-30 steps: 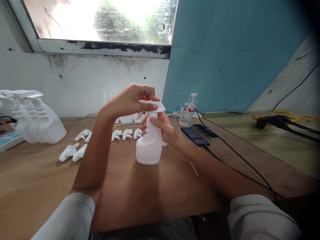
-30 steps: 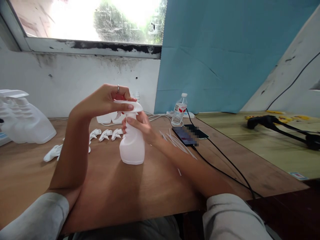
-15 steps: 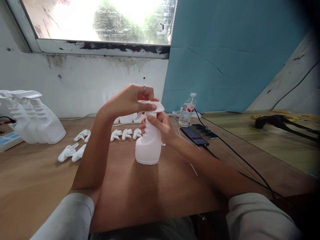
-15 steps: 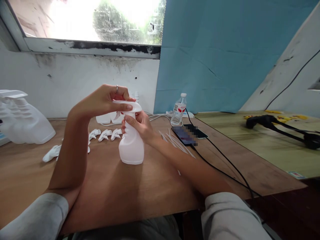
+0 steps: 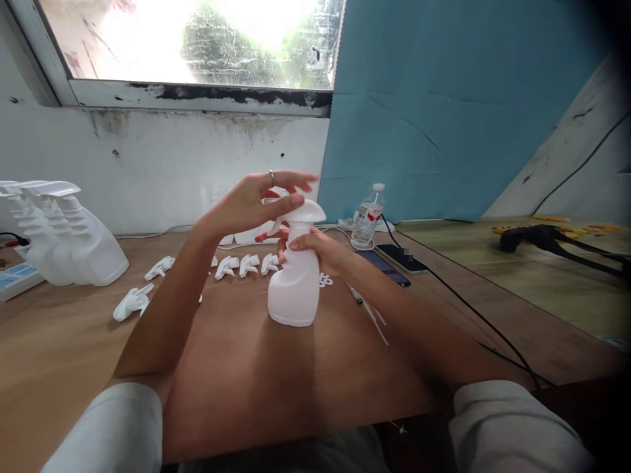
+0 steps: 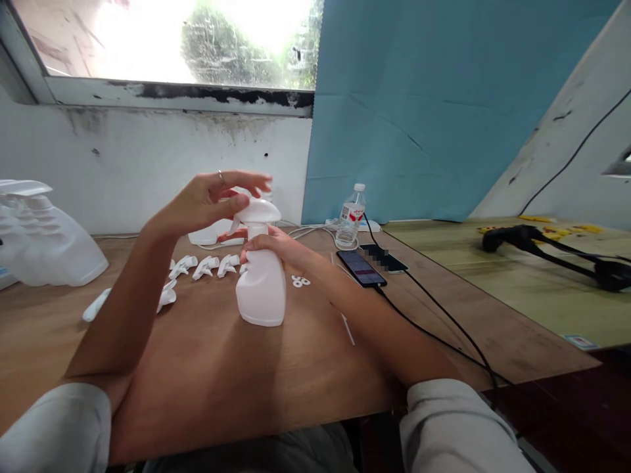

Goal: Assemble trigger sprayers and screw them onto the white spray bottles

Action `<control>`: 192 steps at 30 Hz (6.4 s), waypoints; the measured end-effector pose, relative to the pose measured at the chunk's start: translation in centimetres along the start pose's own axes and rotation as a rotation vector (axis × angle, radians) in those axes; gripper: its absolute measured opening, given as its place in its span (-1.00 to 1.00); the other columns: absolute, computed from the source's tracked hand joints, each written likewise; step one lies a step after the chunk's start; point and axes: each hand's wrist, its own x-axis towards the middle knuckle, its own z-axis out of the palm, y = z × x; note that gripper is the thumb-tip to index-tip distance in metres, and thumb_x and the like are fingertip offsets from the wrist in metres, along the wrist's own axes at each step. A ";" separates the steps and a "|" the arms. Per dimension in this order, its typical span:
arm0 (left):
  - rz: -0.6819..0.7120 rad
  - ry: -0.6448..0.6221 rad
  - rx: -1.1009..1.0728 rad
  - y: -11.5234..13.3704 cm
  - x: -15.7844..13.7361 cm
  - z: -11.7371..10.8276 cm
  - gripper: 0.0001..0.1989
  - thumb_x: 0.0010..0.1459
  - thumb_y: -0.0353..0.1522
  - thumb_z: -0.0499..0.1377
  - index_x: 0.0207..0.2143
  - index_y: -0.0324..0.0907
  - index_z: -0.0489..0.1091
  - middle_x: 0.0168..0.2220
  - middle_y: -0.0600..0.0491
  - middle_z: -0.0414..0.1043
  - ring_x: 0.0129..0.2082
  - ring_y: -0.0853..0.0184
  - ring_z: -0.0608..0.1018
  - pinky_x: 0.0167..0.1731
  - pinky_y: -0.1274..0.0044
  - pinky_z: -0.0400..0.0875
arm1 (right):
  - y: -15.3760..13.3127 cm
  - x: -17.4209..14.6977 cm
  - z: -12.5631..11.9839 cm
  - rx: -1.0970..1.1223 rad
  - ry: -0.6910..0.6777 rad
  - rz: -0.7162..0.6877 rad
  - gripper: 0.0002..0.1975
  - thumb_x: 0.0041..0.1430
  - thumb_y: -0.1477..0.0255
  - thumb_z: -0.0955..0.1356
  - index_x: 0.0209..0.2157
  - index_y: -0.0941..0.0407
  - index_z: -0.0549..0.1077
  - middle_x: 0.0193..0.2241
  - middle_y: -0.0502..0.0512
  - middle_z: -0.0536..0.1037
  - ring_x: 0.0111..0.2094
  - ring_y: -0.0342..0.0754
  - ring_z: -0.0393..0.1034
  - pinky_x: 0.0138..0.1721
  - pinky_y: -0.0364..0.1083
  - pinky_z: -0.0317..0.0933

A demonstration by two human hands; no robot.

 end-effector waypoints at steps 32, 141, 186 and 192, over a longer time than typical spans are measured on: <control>-0.379 0.742 0.770 -12.6 -20.1 -13.2 -0.68 0.00 0.00 0.24 -0.19 0.22 0.31 -0.34 0.16 0.27 -0.34 0.17 0.34 -0.33 0.31 0.19 | 4.0 -6.0 -5.0 -0.767 0.375 -0.239 -0.52 0.18 0.33 0.35 0.13 0.01 0.22 0.11 0.21 0.32 -0.05 0.00 0.40 -0.08 0.03 0.33; -0.301 -0.334 0.719 -6.0 -16.3 10.7 -0.21 0.11 0.15 -0.03 0.33 0.18 -0.16 0.32 -0.09 0.01 0.28 -0.14 0.10 0.15 -0.17 -0.30 | 8.3 -7.9 -1.8 -1.512 0.005 -0.220 -0.80 0.28 0.51 0.20 -0.09 0.15 0.32 -0.01 0.26 0.41 -0.02 0.11 0.31 -0.02 0.10 0.23; -0.770 -0.287 0.917 -19.8 -21.9 -8.8 -0.27 0.23 0.04 -0.19 0.33 -0.13 -0.05 0.37 -0.05 -0.13 0.34 0.00 -0.04 0.25 0.20 -0.08 | 8.0 -8.2 -4.6 -1.352 0.225 -0.246 -0.91 0.24 0.52 0.23 -0.20 0.10 0.28 -0.22 0.15 0.46 -0.19 0.03 0.38 -0.13 0.02 0.27; -0.848 -0.281 0.964 -15.5 -24.3 -7.2 -0.26 0.22 0.06 -0.19 0.34 -0.10 -0.07 0.38 -0.07 -0.20 0.35 -0.04 -0.10 0.24 0.12 -0.08 | 8.0 -8.1 -5.0 -1.427 0.236 -0.264 -0.90 0.24 0.50 0.23 -0.19 0.11 0.29 -0.21 0.17 0.47 -0.20 0.05 0.39 -0.15 0.03 0.28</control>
